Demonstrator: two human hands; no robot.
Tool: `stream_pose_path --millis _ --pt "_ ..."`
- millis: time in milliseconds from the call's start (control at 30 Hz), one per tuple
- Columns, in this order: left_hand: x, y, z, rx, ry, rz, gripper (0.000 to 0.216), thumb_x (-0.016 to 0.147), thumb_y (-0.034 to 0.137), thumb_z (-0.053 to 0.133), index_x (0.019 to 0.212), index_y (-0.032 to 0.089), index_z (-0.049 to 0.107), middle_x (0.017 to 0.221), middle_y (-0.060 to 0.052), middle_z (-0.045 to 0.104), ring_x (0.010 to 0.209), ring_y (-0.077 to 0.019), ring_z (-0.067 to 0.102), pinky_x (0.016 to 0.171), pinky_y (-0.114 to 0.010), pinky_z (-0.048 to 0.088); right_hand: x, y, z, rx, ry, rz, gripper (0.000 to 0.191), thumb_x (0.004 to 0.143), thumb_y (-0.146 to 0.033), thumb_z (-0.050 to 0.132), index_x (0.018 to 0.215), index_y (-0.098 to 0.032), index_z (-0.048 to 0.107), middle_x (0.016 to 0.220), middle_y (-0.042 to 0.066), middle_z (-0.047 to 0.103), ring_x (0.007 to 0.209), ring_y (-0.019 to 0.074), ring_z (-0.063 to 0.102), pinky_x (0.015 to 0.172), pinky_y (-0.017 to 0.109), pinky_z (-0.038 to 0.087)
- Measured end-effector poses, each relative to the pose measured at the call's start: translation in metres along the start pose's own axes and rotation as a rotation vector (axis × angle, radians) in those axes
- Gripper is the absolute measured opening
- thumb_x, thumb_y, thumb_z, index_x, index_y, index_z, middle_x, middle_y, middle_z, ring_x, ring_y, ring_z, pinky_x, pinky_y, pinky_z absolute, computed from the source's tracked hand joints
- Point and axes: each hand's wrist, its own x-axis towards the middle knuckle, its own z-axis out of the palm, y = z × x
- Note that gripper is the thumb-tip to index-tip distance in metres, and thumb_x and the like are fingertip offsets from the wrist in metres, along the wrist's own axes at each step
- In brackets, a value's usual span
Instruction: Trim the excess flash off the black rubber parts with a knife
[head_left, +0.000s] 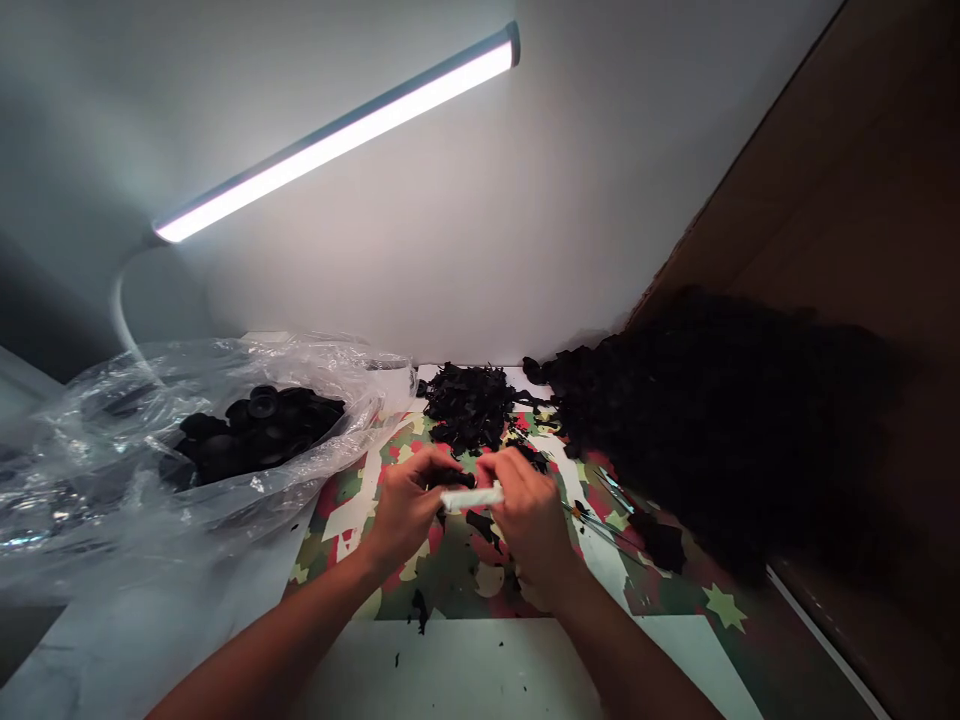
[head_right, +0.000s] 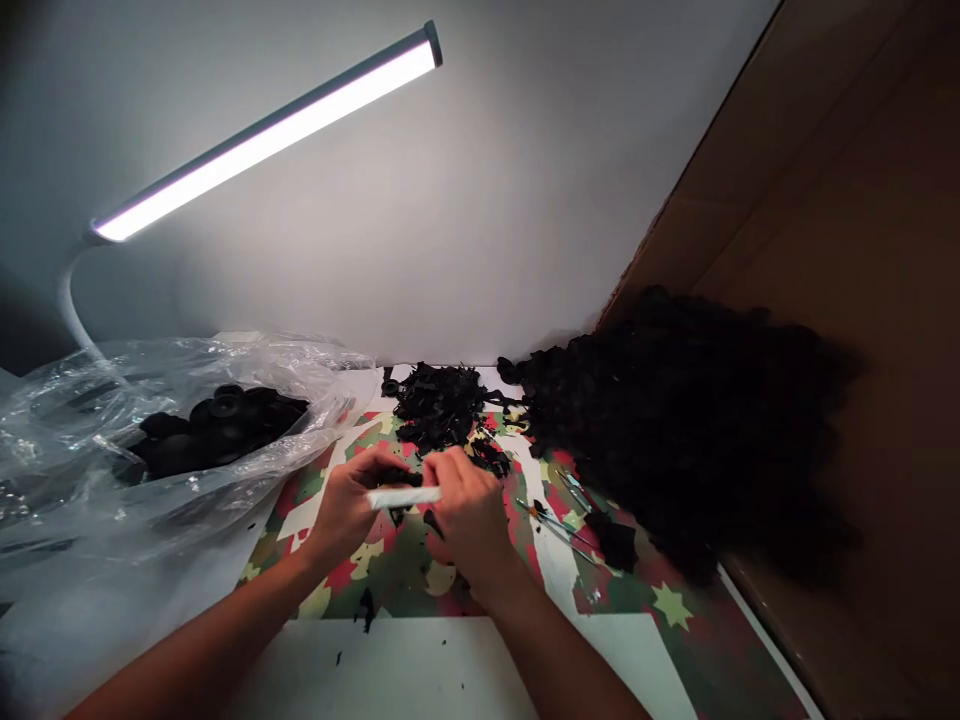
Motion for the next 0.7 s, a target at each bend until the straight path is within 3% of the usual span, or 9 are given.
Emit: stream_pose_path --millis 133,233,333,433,533,633,700 --pt "0.001 0.007 -0.001 -0.167 -0.005 -0.065 0.020 0.065 0.020 0.087 0.078 0.018 0.072 0.070 0.001 0.069 0.062 -0.0136 0.064 0.058 -0.023 0.052 0.006 0.021 -0.005 0.114 0.082 0.236 0.017 0.094 -0.022 0.052 0.080 -0.021 0.062 0.075 0.002 0.063 0.066 0.0161 0.057 0.064 0.026 0.042" --pt "0.005 0.007 -0.002 -0.251 0.013 -0.061 0.026 0.060 0.022 0.091 0.076 0.016 0.071 0.071 0.001 0.068 0.062 -0.0116 0.062 0.057 -0.021 0.049 0.004 0.024 -0.001 0.313 -0.071 0.375 0.023 0.092 -0.032 0.059 0.072 -0.020 0.062 0.065 -0.002 0.059 0.057 0.0135 0.051 0.058 0.025 0.039" --pt "0.009 0.001 -0.003 -0.292 0.022 -0.046 0.029 0.060 0.024 0.092 0.080 0.017 0.072 0.075 0.000 0.071 0.067 -0.0135 0.063 0.063 -0.023 0.049 0.000 0.014 0.006 0.509 -0.181 0.428 0.019 0.089 -0.035 0.063 0.079 -0.019 0.067 0.070 -0.001 0.063 0.060 0.0136 0.052 0.057 0.024 0.038" --pt "0.012 -0.005 -0.006 -0.175 -0.036 0.019 0.028 0.066 0.022 0.089 0.090 0.020 0.076 0.093 -0.006 0.077 0.094 -0.0229 0.068 0.085 -0.033 0.052 -0.001 0.002 0.009 0.735 -0.212 0.490 0.034 0.095 -0.047 0.055 0.082 -0.018 0.070 0.071 0.001 0.062 0.060 0.0136 0.051 0.055 0.025 0.037" --pt "0.014 -0.006 -0.009 0.004 -0.129 0.118 0.026 0.070 0.019 0.085 0.095 0.023 0.079 0.115 -0.009 0.076 0.130 -0.0305 0.054 0.111 -0.043 0.037 -0.002 -0.006 0.010 0.909 -0.249 0.596 0.044 0.092 -0.056 0.058 0.072 -0.018 0.065 0.065 0.000 0.058 0.055 0.0117 0.045 0.053 0.025 0.034" --pt "0.013 -0.003 -0.009 0.152 -0.097 0.183 0.042 0.068 0.022 0.088 0.108 0.027 0.077 0.135 -0.009 0.066 0.134 -0.0319 0.049 0.111 -0.044 0.036 -0.004 -0.009 0.011 0.909 -0.197 0.659 0.038 0.089 -0.051 0.065 0.070 -0.018 0.063 0.065 -0.001 0.059 0.057 0.0121 0.047 0.055 0.025 0.036" --pt "0.011 -0.002 -0.008 0.254 0.054 0.181 0.046 0.065 0.026 0.090 0.109 0.025 0.074 0.127 -0.009 0.067 0.118 -0.0293 0.058 0.097 -0.039 0.045 -0.006 -0.008 0.013 0.804 -0.102 0.608 0.033 0.091 -0.045 0.064 0.071 -0.019 0.064 0.068 0.000 0.060 0.062 0.0138 0.052 0.059 0.026 0.040"
